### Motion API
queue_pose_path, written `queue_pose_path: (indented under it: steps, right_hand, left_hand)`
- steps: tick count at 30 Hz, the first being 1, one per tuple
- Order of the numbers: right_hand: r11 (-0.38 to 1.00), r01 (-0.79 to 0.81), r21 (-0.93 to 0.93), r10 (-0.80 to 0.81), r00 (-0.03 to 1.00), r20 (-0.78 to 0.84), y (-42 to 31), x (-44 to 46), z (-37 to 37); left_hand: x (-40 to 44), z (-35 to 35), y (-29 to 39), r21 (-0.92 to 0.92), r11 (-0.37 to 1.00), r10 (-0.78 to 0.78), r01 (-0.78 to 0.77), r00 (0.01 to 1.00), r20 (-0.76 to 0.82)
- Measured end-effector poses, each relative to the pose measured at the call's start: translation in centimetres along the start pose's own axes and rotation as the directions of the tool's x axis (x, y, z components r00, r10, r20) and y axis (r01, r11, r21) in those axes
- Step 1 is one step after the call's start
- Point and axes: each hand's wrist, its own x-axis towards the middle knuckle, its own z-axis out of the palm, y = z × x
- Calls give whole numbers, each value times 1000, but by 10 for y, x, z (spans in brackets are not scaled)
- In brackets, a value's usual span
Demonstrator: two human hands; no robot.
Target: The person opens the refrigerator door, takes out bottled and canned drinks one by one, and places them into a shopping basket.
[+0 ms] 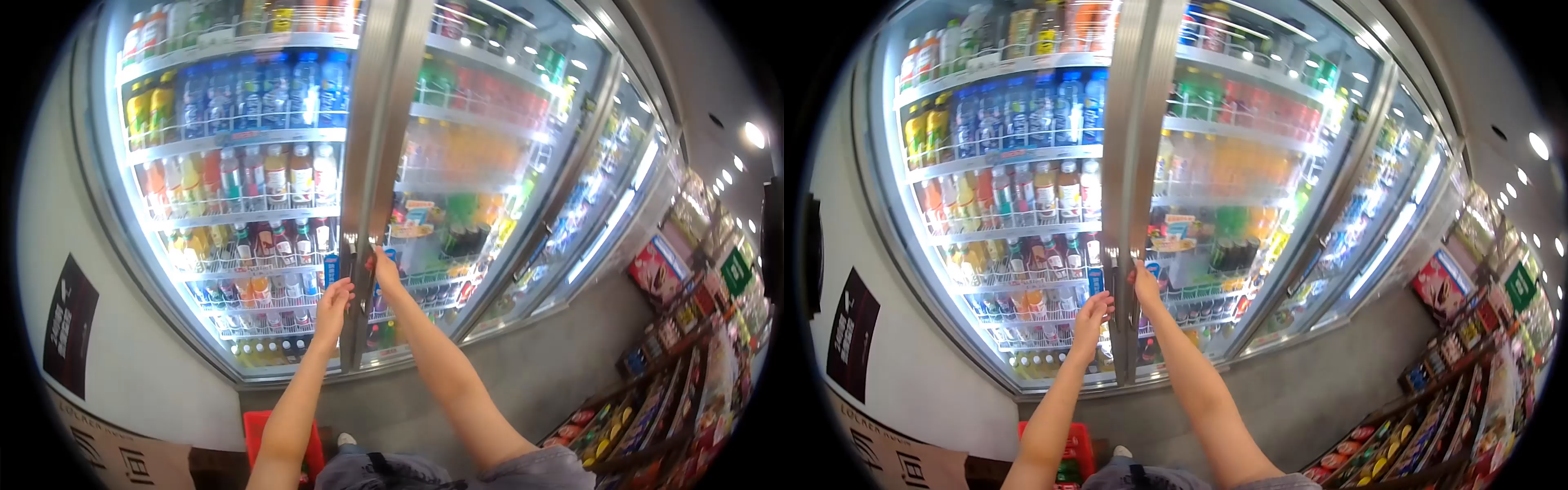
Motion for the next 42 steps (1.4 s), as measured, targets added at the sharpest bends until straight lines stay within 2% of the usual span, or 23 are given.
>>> queue_pose_path:
  steps: [5, 9, 11, 12, 13, 15, 17, 19, 20, 21, 23, 26, 27, 28, 29, 30, 31, 33, 35, 36, 39, 40, 42]
  right_hand:
    - [1000, 7, -9, -6, 999, 40, 13, 7, -8]
    - [999, -40, 3, 40, 999, 37, -4, -44, -28]
    - [993, -11, -115, 16, 999, 39, 1, -64, -49]
    - [989, -4, -145, 19, 995, 100, 6, -70, -64]
    - [991, -11, -135, 19, 998, 60, -4, -87, -78]
    - [985, -34, -166, 80, 957, 279, -34, -123, -105]
    - [979, -107, -171, 148, 957, 249, -65, -159, -128]
    - [887, -37, -460, 135, 974, 182, -86, -186, -154]
    - [784, 46, -620, 87, 979, 182, -94, -191, -172]
    - [788, 38, -615, 84, 982, 168, -109, -203, -187]
    - [952, 18, -307, 10, 996, 88, -152, -250, -205]
    - [983, 183, 2, -176, 942, 287, -199, -303, -198]
    - [984, 176, 17, -174, 943, 285, -203, -314, -194]
    - [974, 215, 76, -228, 918, 326, -206, -321, -188]
    - [958, 253, 133, -284, 887, 365, -210, -327, -186]
    - [962, 248, 117, -274, 882, 383, -215, -332, -185]
    - [961, 247, 121, -275, 881, 385, -214, -331, -186]
    - [910, 368, 193, -413, 852, 322, -207, -322, -187]
    - [905, 354, 237, -411, 873, 262, -207, -310, -197]
    - [906, 363, 219, -407, 890, 207, -215, -310, -202]
    - [891, 425, 163, -440, 895, 75, -230, -299, -222]
    - [886, 439, 150, -449, 893, 34, -234, -296, -228]
    - [868, 464, 178, -464, 885, -44, -237, -281, -239]
  left_hand:
    - [10, -13, 10, 2, 998, 68, -68, 997, -28]
    - [15, 3, 13, 22, 995, 95, -94, 995, -7]
    - [23, 21, 10, 2, 990, 143, -143, 990, -20]
    - [28, 28, 9, 47, 986, 158, -158, 987, -7]
    - [28, 39, 15, 55, 990, 132, -131, 991, -3]
    - [22, 63, 27, 34, 991, 127, -128, 992, 15]
    - [11, 87, 40, -86, 986, 153, -145, 983, 101]
    - [-5, 115, 47, -191, 972, 162, -134, 977, 139]
    - [-13, 126, 46, -174, 978, 141, -119, 983, 119]
    - [-23, 133, 46, -149, 983, 119, -104, 988, 95]
    - [-43, 150, 32, -147, 985, 96, -86, 994, 58]
    - [-79, 181, 34, -258, 965, 60, -46, 997, 46]
    - [-87, 185, 29, -314, 948, -24, 51, 996, 89]
    - [-95, 185, 20, -320, 947, 50, 32, 969, 243]
    - [-106, 194, 7, -355, 935, 111, -3, 952, 285]
    - [-116, 202, -7, -392, 920, 172, -33, 930, 326]
    - [-122, 213, -6, -311, 949, 164, -54, 927, 339]
    - [-135, 235, -3, -143, 985, 147, -100, 920, 364]
    - [-148, 256, 11, -124, 988, 139, -90, 869, 475]
    - [-153, 256, 29, -72, 997, 47, -8, 831, 555]
    - [-132, 256, 48, -17, 998, -39, 60, 814, 579]
    - [-123, 260, 54, -165, 983, 18, 77, 862, 507]
    - [-100, 255, 71, -144, 990, 72, -7, 891, 449]
